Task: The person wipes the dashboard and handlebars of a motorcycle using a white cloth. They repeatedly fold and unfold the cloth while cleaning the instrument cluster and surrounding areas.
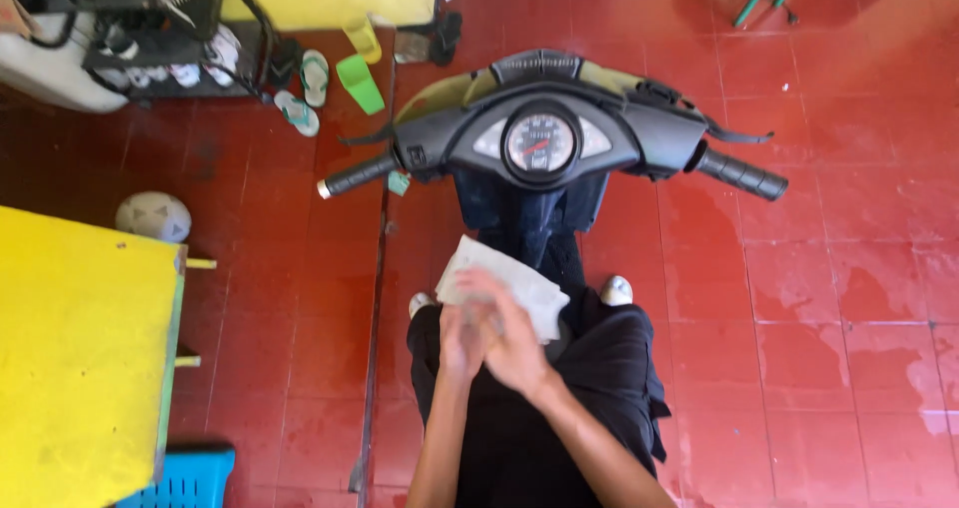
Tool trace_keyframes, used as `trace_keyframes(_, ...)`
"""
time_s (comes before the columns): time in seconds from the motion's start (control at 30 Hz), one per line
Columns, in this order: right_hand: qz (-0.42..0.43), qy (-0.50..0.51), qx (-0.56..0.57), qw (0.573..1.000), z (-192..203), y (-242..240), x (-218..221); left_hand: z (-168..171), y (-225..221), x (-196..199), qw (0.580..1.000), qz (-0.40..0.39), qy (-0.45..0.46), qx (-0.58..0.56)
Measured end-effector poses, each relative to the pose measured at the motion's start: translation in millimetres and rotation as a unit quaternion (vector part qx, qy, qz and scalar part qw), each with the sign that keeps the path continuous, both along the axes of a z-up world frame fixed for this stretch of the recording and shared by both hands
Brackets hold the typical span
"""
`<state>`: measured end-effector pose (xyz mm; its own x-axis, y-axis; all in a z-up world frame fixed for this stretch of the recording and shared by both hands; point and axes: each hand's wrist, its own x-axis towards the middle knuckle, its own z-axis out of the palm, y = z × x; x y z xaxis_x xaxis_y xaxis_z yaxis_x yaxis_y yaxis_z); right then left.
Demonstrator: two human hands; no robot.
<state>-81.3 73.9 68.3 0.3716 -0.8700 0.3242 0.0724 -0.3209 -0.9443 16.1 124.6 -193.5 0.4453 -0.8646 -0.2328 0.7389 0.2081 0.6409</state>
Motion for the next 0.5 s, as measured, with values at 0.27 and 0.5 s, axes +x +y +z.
trace_keyframes(0.27,-0.035,0.129,0.079,0.988,-26.5,-32.7,-56.0,48.5,-9.3,1.8,0.997,-0.035,-0.056,0.041)
trace_keyframes(0.5,-0.130,0.158,0.007,0.979,-18.8,-24.2,-50.3,123.4,-5.4,7.6,0.949,-0.168,-0.263,0.032)
